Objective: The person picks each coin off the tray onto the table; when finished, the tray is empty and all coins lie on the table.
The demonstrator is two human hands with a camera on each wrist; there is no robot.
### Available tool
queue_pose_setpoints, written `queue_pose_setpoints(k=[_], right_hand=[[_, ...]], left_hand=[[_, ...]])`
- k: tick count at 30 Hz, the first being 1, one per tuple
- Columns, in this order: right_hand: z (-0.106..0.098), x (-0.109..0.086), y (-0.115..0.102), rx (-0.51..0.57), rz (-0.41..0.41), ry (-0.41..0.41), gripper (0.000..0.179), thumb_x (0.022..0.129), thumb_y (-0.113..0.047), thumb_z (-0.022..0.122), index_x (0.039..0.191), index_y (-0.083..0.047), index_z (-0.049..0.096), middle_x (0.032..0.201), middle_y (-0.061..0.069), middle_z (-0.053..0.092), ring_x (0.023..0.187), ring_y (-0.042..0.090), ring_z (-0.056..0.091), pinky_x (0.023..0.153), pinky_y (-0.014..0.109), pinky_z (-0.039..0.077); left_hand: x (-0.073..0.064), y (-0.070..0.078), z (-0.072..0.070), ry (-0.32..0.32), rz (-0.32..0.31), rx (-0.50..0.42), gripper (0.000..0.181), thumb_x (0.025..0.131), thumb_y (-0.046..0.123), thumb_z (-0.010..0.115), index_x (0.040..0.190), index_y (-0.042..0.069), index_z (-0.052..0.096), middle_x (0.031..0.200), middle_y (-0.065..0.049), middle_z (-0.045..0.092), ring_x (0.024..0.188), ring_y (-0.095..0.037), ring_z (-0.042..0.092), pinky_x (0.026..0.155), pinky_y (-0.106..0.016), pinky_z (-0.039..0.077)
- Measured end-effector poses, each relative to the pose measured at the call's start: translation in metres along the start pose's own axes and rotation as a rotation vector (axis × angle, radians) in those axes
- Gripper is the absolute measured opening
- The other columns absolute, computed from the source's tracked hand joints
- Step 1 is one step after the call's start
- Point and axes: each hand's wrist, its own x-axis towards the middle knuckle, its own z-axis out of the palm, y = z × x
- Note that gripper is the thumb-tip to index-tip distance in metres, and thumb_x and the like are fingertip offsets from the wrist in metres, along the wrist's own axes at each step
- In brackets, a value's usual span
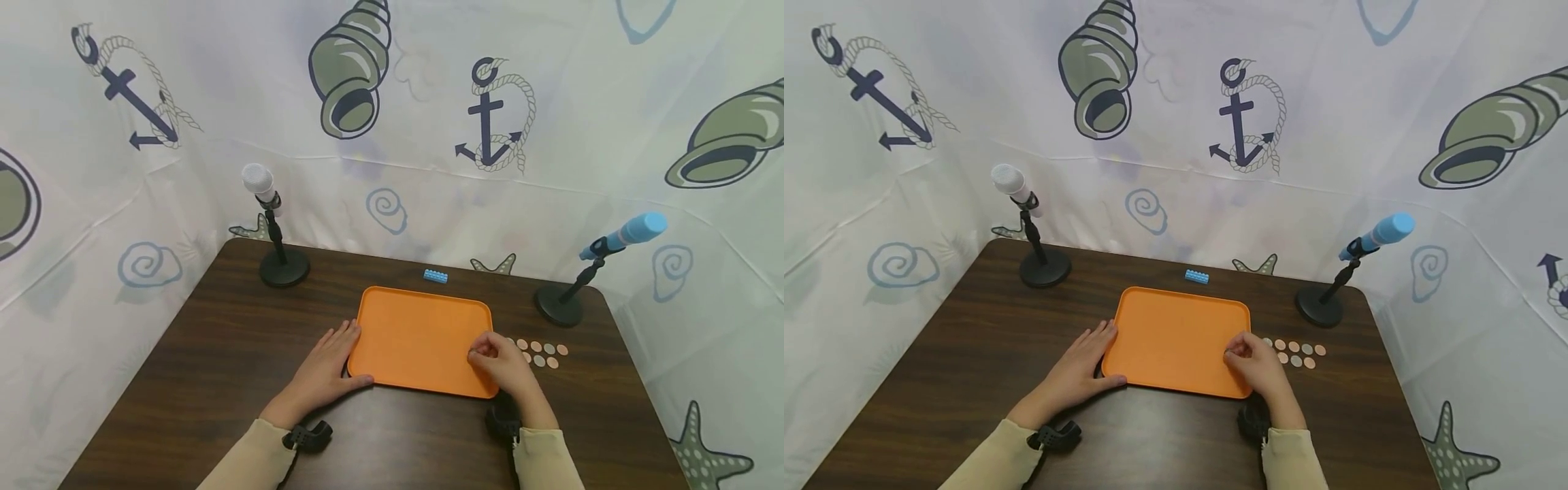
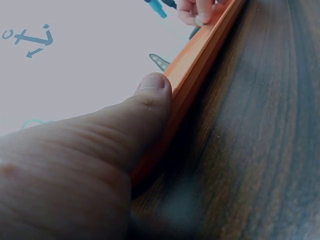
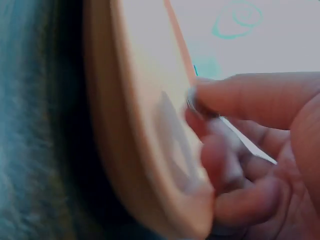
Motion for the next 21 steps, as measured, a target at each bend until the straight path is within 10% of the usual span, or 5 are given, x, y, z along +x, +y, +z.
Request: queue_pose_setpoints(k=[12,21], right_hand=[[-0.005,-0.010,0.029,0.450,-0.022,0.041,0.029,0.104,-0.019,0.077,0.116,0.004,0.064,0.091,0.003,0.069,0.066,0.011,0.050,0.053,0.019,0.043],[-0.014,-0.013,0.039,0.522,-0.063,0.097,0.038,0.103,-0.013,0.077,0.129,0.008,0.061,0.096,-0.001,0.075,0.060,0.008,0.049,0.049,0.019,0.042]], left_hand=[[-0.001,-0.003,0.006,0.009,-0.002,0.011,0.114,0.093,0.074,0.072,0.174,0.008,0.027,0.182,-0.010,0.024,0.171,-0.029,0.021,0.140,-0.057,0.015],[0.002,-0.003,0.004,-0.010,-0.004,0.026,0.117,0.093,0.080,0.067,0.174,0.008,0.025,0.182,-0.010,0.022,0.171,-0.029,0.019,0.140,-0.056,0.014]])
